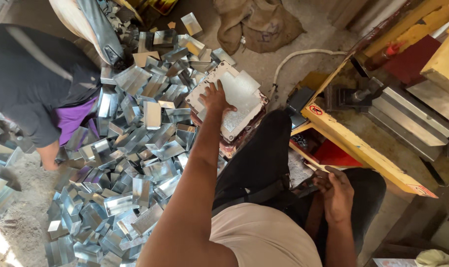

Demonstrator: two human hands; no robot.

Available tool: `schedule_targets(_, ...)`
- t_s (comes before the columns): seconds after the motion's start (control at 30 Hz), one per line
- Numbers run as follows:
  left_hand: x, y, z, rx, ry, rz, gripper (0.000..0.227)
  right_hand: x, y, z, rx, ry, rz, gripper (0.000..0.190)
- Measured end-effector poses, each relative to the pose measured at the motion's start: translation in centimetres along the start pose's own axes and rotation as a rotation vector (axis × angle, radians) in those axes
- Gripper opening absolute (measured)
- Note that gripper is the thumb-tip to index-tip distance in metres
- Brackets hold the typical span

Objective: The person operates a hydraulic press machine to cut or shape metal sheets. They pick up flat metal pieces from a pile, place them into the machine's die, and activate the press. After processing, they remove the shaped metal pieces and place them into a pile of finished items.

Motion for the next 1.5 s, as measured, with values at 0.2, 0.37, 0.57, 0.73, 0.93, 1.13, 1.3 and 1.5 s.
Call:
schedule_targets(0.2, -6.3, 1.7, 0.7, 0.022, -0.032, 0.008, 0.137, 0.6, 1.1, 1.1, -0.003, -0.017, 0.063, 0.031)
schedule_targets(0.37, -11.7, 4.3, 3.1, 0.026, -0.006, 0.104, 0.132, 0.0, 0.7, 1.4, -0.003, -0.03, 0.054, 0.033)
schedule_targets(0.57, -10.2, 6.3, 8.5, 0.179, 0.275, 0.302, 0.097, -0.5, 0.3, 2.1, -0.05, 0.0, 0.088, 0.034)
schedule_targets(0.73, -11.1, 7.4, 8.8, 0.372, 0.495, 0.505, 0.07, -0.4, 0.2, 1.9, -0.018, 0.0, 0.079, 0.035)
schedule_targets(0.93, -13.8, 3.8, 1.0, 0.186, 0.371, 0.466, 0.067, -0.4, 0.7, 1.5, -0.001, -0.004, 0.082, 0.034)
schedule_targets(1.13, -14.9, -1.1, -8.7, 0.115, 0.471, 0.295, 0.038, -0.2, 0.9, 2.9, -0.029, -0.056, 0.112, 0.035)
schedule_targets(1.3, -16.6, -2.1, -10.0, 0.118, 0.581, 0.26, 0.021, -0.6, 0.8, 3.0, -0.05, -0.061, 0.124, 0.035)
schedule_targets(1.5, -18.8, -2.4, -9.6, 0.051, 0.638, 0.27, 0.011, -0.8, 0.3, 2.6, -0.054, -0.037, 0.125, 0.033)
Point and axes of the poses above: each hand's wrist, its own x-axis towards the middle knuckle, its own z-axis out of the palm, y = z × x, the point moved 8 cm from there along x, towards the middle knuckle, and after that the axes turned 4 degrees about -z, right-handed, at the moved point
